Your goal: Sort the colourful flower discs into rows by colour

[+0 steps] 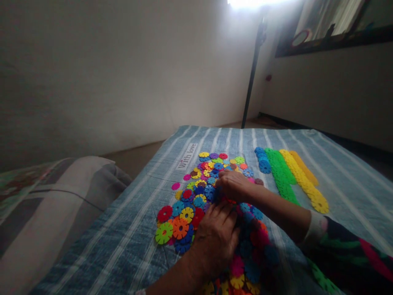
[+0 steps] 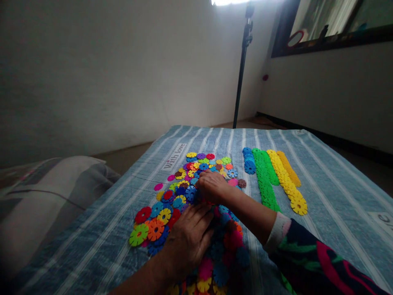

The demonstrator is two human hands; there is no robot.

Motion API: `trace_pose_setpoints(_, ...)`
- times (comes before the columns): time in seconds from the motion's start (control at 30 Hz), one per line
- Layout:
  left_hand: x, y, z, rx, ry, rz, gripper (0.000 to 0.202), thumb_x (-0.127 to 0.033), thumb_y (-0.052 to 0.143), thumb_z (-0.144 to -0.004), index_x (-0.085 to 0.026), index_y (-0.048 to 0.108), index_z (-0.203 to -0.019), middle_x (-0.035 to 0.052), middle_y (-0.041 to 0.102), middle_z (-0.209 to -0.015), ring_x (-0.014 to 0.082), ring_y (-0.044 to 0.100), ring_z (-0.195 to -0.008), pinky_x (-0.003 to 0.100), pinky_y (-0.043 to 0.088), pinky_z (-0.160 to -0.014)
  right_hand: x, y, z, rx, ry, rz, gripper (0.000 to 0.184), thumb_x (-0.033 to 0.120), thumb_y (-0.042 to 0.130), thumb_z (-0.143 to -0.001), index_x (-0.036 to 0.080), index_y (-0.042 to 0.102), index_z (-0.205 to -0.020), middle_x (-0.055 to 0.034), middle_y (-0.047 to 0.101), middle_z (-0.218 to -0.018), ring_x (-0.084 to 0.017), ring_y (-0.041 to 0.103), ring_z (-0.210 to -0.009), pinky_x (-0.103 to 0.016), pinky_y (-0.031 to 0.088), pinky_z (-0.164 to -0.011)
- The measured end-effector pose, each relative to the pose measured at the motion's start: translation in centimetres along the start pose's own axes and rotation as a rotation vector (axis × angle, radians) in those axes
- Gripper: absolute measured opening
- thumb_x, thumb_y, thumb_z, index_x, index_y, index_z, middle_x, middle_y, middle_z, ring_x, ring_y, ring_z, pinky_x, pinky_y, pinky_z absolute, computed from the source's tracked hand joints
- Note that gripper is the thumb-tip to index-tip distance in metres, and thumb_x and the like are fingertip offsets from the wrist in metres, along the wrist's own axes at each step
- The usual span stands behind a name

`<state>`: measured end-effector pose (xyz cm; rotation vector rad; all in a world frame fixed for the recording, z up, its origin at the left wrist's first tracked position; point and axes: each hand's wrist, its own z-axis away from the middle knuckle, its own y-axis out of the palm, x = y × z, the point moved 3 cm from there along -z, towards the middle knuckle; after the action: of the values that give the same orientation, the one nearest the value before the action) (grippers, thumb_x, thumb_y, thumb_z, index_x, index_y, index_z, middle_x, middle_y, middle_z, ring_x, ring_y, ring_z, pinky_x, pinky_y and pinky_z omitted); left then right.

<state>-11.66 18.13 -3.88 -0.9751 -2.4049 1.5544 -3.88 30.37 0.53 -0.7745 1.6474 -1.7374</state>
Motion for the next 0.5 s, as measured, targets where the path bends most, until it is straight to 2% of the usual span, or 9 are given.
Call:
trace_pose_setpoints(0.33, -0.2, -0.5, -0.3, 0.011, 0.007, -0.017, 0.027, -0.022, 0.051, -0.087, -0.015, 0.061, -0.112, 0.012, 0.065, -0.119, 0.0278, 0.056, -0.116, 0.05, 0.046, -0.101, -0.5, -0.2, 0.4, 0.025, 0.091, -0.066, 0.025, 0.009, 0.05, -0.081, 0.016, 0.072, -0.089, -0.0147, 0.069, -0.097, -0.024, 0.063, -0.092, -0.028, 0.043, -0.07)
trace_pose_setpoints(0.5, -0.2, -0.5, -0.3, 0.027, 0.007, -0.008, 0.028, -0.023, 0.051, -0.088, -0.015, 0.06, -0.113, 0.0119, 0.065, -0.12, 0.0278, 0.056, -0.117, 0.051, 0.045, -0.102, -1.2, -0.5, 0.1, 0.001, 0.118, -0.185, 0.026, 0.008, 0.06, -0.072, 0.017, 0.073, -0.093, -0.0102, 0.071, -0.097, -0.022, 0.064, -0.088, -0.025, 0.042, -0.065)
